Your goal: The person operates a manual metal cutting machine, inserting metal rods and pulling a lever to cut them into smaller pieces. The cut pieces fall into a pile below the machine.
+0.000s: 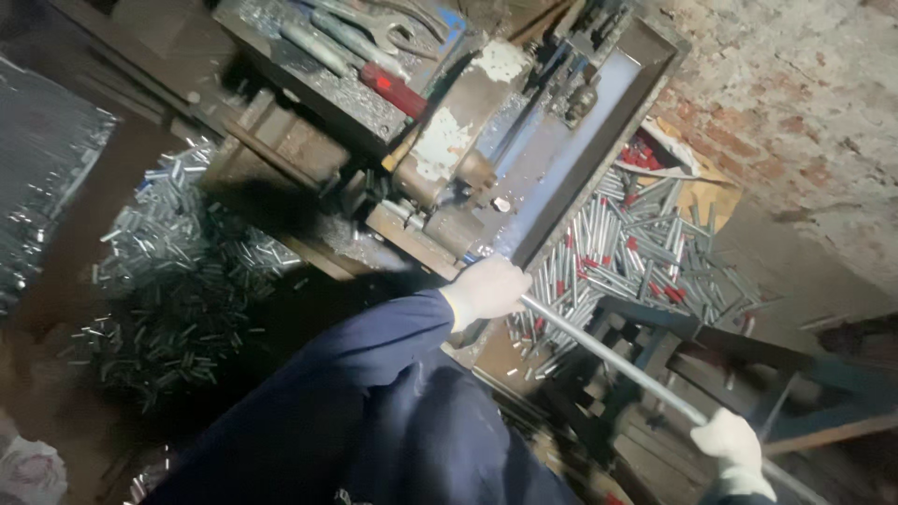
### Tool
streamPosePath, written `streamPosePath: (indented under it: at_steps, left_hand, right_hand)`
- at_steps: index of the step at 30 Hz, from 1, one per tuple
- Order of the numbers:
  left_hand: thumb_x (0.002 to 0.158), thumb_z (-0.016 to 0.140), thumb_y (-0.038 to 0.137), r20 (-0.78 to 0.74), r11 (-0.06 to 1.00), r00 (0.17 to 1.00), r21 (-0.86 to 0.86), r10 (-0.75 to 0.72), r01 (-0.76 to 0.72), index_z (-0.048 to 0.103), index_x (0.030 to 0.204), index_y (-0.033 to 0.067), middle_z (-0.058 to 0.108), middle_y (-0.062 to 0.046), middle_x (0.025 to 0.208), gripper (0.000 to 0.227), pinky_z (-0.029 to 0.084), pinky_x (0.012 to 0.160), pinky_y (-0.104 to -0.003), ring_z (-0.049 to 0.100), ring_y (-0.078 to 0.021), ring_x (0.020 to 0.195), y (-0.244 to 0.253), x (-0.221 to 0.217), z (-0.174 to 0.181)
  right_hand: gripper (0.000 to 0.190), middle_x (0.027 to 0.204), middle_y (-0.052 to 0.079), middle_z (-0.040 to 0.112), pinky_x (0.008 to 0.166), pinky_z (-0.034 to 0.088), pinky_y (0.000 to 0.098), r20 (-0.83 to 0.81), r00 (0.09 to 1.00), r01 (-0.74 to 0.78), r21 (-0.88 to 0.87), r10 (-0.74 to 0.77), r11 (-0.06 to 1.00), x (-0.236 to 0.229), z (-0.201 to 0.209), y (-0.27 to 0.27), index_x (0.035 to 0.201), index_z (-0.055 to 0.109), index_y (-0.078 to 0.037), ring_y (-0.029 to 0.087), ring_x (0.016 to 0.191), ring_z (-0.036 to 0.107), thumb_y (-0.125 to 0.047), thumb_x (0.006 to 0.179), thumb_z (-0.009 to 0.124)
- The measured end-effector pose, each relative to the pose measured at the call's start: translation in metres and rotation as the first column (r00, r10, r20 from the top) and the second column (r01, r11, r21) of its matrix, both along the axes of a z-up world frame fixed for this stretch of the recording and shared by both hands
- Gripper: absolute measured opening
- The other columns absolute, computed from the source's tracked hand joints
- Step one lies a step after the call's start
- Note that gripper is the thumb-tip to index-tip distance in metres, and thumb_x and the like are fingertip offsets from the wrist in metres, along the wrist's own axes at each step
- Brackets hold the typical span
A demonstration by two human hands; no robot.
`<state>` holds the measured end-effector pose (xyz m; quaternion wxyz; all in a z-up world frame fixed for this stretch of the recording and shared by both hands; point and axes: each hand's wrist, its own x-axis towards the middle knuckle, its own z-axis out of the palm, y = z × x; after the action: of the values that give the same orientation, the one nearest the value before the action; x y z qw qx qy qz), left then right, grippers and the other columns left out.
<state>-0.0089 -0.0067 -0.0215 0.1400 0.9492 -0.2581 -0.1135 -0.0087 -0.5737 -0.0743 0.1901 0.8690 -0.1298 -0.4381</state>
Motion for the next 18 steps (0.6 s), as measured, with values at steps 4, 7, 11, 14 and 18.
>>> streamPosePath:
  at_steps: [4,7,11,14,18]
  left_hand:
    - [0.097,0.067,0.041,-0.025,0.999,1.000,0.045,-0.016,0.017,0.072,0.096,0.0149,0.078,-0.009,0.084,0.027,0.056,0.069,-0.047,0.076,-0.0315,0.074,0.005,-0.005,0.015]
    - [0.099,0.065,0.043,-0.035,0.999,0.999,0.030,-0.038,0.039,0.071,0.095,0.0153,0.077,-0.007,0.085,0.029,0.055,0.070,-0.047,0.075,-0.0297,0.074,0.004,0.002,0.014]
    - [0.094,0.068,0.039,0.000,0.999,1.000,-0.041,0.002,-0.002,0.071,0.102,0.0125,0.077,-0.009,0.086,0.028,0.056,0.076,-0.046,0.076,-0.0308,0.078,0.001,-0.003,-0.006]
    - [0.091,0.072,0.043,0.067,1.000,0.998,0.005,-0.001,0.001,0.070,0.100,0.0150,0.076,-0.008,0.084,0.030,0.054,0.078,-0.046,0.075,-0.0288,0.076,0.002,-0.011,-0.006]
    - [0.093,0.068,0.038,0.098,0.999,0.995,0.039,-0.026,0.023,0.070,0.089,0.0180,0.076,-0.006,0.077,0.021,0.052,0.066,-0.047,0.074,-0.0308,0.065,0.001,-0.004,0.002]
  right_hand:
    - [0.050,0.112,0.016,0.085,0.096,0.059,0.0433,0.405,0.913,0.029,0.070,-0.055,0.997,-0.045,0.009,0.043,0.116,0.084,-0.025,0.042,0.109,0.077,-0.056,0.106,0.046]
    - [0.047,0.086,0.013,0.081,0.085,0.055,0.0398,0.585,0.789,-0.206,-0.034,0.187,0.978,-0.042,-0.003,0.027,0.098,0.082,-0.028,0.038,0.091,0.078,-0.058,0.108,0.048]
    - [0.060,0.113,0.024,0.083,0.095,0.061,0.0410,0.171,0.984,-0.053,0.027,0.048,0.998,-0.018,0.018,0.031,0.115,0.082,0.000,0.040,0.109,0.079,-0.045,0.079,0.065]
    - [0.068,0.119,0.021,0.082,0.096,0.061,0.0387,0.034,0.992,-0.122,0.072,0.119,0.990,-0.008,-0.009,0.014,0.116,0.079,-0.002,0.036,0.112,0.080,-0.058,0.080,0.065]
    - [0.062,0.104,0.019,0.085,0.093,0.060,0.0449,0.356,0.934,-0.022,0.050,0.003,0.999,-0.035,0.029,0.070,0.104,0.084,-0.016,0.043,0.103,0.079,-0.061,0.104,0.042]
